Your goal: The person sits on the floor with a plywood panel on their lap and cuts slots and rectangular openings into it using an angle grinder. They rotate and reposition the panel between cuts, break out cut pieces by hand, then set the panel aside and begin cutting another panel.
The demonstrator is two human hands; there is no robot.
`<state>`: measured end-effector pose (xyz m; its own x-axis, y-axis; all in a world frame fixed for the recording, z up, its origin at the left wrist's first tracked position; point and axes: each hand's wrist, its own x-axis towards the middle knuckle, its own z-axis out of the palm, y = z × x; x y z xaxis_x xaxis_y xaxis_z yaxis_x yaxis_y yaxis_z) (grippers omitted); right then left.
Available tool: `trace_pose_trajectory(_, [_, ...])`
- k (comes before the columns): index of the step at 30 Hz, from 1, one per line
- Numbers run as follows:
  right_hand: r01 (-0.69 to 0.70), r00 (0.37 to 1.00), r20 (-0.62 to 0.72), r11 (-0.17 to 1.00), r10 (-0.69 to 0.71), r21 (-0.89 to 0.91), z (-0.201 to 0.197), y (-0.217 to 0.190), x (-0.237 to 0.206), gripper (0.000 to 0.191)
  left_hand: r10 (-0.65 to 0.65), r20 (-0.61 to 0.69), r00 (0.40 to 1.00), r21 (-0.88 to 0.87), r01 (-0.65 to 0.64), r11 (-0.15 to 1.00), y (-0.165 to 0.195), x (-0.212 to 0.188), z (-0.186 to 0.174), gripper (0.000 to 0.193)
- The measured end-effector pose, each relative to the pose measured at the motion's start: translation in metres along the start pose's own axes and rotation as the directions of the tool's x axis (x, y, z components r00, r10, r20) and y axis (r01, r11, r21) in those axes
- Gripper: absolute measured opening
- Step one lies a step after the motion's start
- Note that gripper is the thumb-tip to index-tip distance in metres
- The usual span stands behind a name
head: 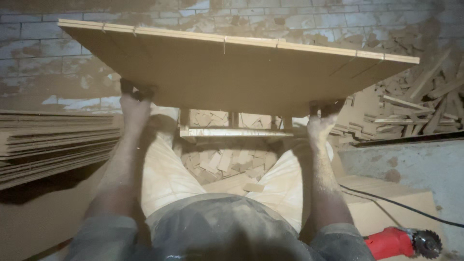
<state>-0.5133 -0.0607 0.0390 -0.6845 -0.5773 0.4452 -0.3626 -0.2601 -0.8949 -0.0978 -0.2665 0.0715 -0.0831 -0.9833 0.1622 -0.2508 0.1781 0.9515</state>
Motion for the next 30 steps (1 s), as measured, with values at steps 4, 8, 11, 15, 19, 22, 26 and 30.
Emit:
trace_pose_trajectory(4, [0.030,0.999,-0.018,0.988,-0.033,-0.149,0.004,-0.004,0.003,0.074,0.011,-0.021,1.000,0.042,-0.010,0.999,0.005,-0.002,0.006,0.063])
trace_pose_trajectory(8, [-0.001,0.999,-0.042,0.965,-0.010,-0.263,0.002,0.006,0.008,0.065,0.225,-0.049,0.973,-0.096,-0.229,0.969,0.008,0.002,0.007,0.067])
trace_pose_trajectory(11, [0.067,0.996,-0.035,0.950,-0.082,-0.307,0.002,0.011,0.012,0.071,0.274,-0.047,0.961,0.025,-0.273,0.962,0.011,0.004,0.006,0.066])
trace_pose_trajectory(15, [0.160,0.987,0.004,0.962,-0.164,-0.223,0.003,0.008,0.021,0.076,0.097,-0.034,0.995,0.121,-0.092,0.988,0.015,0.003,0.001,0.066])
trace_pose_trajectory(19, [0.001,0.998,0.058,0.977,0.012,-0.212,0.002,-0.013,0.029,0.069,0.028,0.004,1.000,0.165,-0.029,0.986,0.029,0.001,-0.007,0.086])
trace_pose_trajectory(22, [0.009,0.994,0.111,0.988,0.008,-0.154,0.004,-0.019,0.026,0.063,-0.051,0.032,0.998,0.293,0.039,0.955,0.033,-0.001,-0.007,0.093])
trace_pose_trajectory(26, [-0.185,0.977,0.074,0.971,0.199,-0.154,0.014,0.001,0.020,0.052,-0.128,0.089,0.988,0.199,0.108,0.974,0.014,-0.003,0.011,0.071])
trace_pose_trajectory(30, [-0.328,0.931,0.105,0.929,0.349,-0.172,0.027,0.036,0.015,0.050,-0.192,0.157,0.969,0.392,0.117,0.913,-0.020,0.003,0.028,0.072])
